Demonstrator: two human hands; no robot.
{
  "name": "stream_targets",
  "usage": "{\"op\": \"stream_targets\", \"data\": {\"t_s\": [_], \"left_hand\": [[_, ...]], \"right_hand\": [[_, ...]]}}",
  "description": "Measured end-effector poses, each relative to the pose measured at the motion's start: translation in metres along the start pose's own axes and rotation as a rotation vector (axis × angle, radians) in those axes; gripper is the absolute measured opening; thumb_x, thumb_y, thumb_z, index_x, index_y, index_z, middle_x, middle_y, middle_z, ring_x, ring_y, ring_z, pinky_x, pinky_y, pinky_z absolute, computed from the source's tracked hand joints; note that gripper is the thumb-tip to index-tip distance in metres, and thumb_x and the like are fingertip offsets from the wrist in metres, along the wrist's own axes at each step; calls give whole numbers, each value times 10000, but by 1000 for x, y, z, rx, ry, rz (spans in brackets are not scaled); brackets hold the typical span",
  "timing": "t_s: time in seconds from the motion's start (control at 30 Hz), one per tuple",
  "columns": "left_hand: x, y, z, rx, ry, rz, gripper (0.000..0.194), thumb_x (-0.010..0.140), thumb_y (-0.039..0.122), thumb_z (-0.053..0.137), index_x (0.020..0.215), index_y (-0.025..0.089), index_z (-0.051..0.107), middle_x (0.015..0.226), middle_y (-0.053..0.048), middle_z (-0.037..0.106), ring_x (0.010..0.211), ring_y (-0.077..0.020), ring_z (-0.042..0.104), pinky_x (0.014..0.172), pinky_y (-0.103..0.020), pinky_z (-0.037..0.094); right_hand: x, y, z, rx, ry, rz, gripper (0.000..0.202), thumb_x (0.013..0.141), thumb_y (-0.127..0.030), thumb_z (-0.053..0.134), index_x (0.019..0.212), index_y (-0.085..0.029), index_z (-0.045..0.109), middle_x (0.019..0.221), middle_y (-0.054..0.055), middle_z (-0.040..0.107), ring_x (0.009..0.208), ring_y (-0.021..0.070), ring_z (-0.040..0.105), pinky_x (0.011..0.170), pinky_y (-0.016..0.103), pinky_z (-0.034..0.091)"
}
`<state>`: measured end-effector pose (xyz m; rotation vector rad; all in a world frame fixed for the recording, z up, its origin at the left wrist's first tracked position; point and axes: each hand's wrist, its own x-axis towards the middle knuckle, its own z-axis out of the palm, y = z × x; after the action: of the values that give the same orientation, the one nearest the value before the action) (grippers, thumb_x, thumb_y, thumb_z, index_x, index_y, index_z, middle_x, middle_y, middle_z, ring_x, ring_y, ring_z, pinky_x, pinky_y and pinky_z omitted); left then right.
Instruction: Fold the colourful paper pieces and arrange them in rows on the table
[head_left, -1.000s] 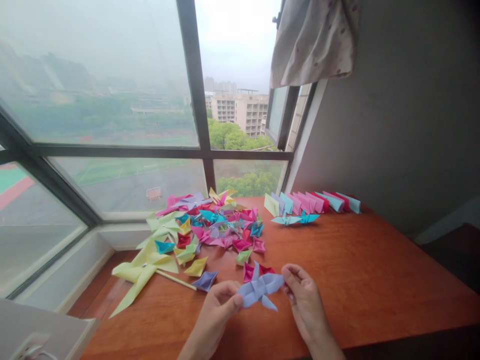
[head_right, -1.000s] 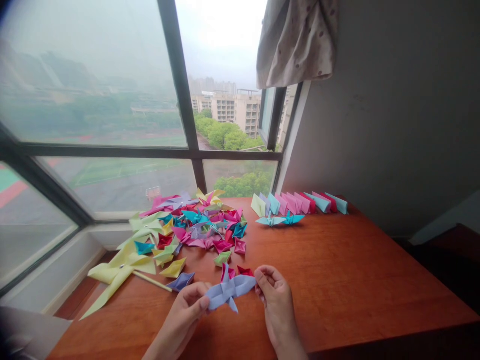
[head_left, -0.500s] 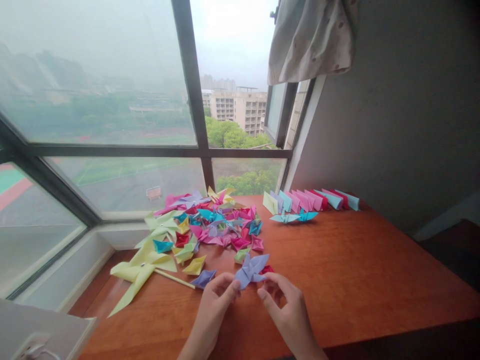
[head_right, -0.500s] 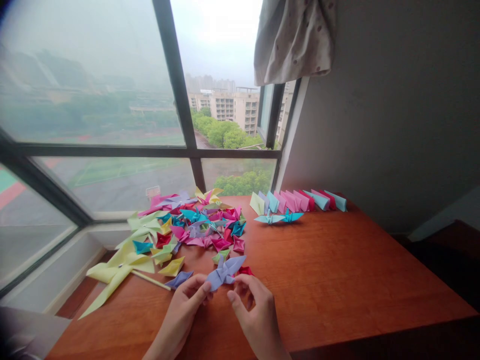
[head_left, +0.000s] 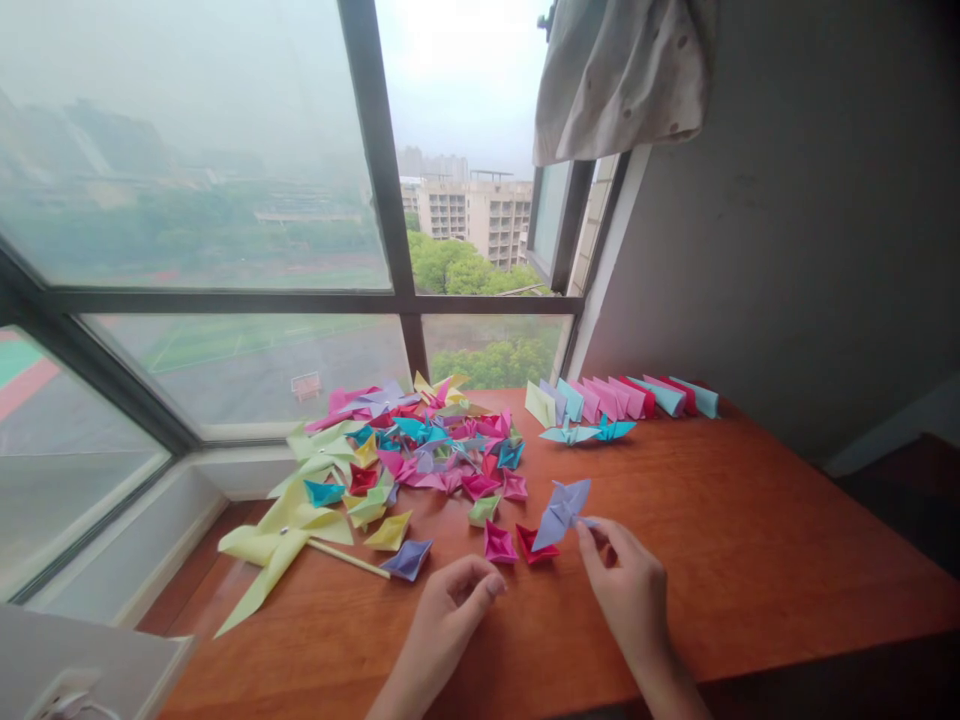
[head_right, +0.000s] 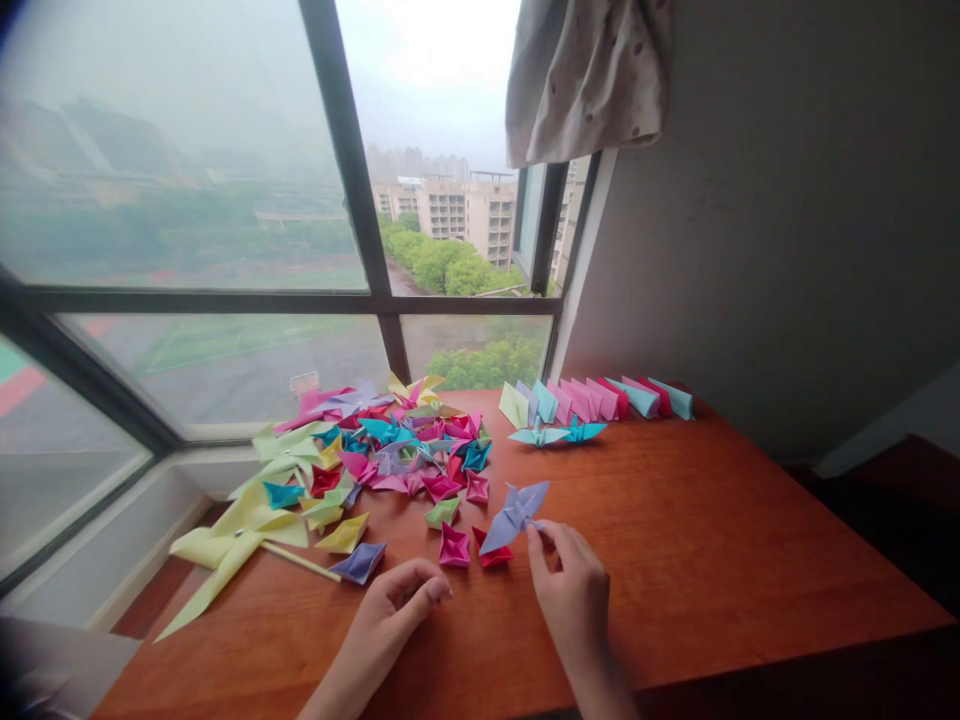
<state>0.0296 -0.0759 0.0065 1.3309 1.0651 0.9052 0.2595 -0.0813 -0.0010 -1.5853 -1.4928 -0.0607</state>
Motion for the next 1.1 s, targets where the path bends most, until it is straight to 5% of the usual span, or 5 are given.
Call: {"op": "stream_targets", "data": {"t_s": [0.2, 0.43, 0.6, 1.1], "left_hand": [[-2, 3, 1, 41, -35, 8, 385, 858, 510, 609, 755, 142, 660, 700, -17, 586, 700, -161, 507, 639, -228, 379], [0, 0, -2, 48, -69, 33, 424, 916, 521, 515, 779, 151, 671, 735, -29, 606, 716, -170, 531, 655, -236, 395], [0, -1, -3, 37, -68, 25, 446, 918, 538, 501, 779, 152, 674, 741, -36, 616, 713, -171, 534, 641, -234, 403], [0, 4, -2, 22, -59, 12, 483, 899, 576, 508, 766, 147, 686, 724, -37, 620, 696, -168, 528, 632, -231, 407]], "right_hand": [[47, 85, -23, -415, 109, 140, 252, 901, -393, 555, 864, -195, 707, 841, 54, 733, 685, 170, 609, 589, 248, 345], [104, 155, -27, -650, -57, 411, 257, 905, -377, 525, 905, -214, 723, 904, 73, 723, 667, 171, 568, 520, 263, 227], [123, 168, -9, -691, -159, 463, 295, 924, -385, 478, 958, -226, 724, 923, 86, 711, 702, 201, 588, 534, 272, 273], [140, 173, 12, -633, -128, 508, 310, 925, -377, 479, 996, -208, 729, 930, 108, 706, 737, 198, 609, 575, 266, 323]]}}
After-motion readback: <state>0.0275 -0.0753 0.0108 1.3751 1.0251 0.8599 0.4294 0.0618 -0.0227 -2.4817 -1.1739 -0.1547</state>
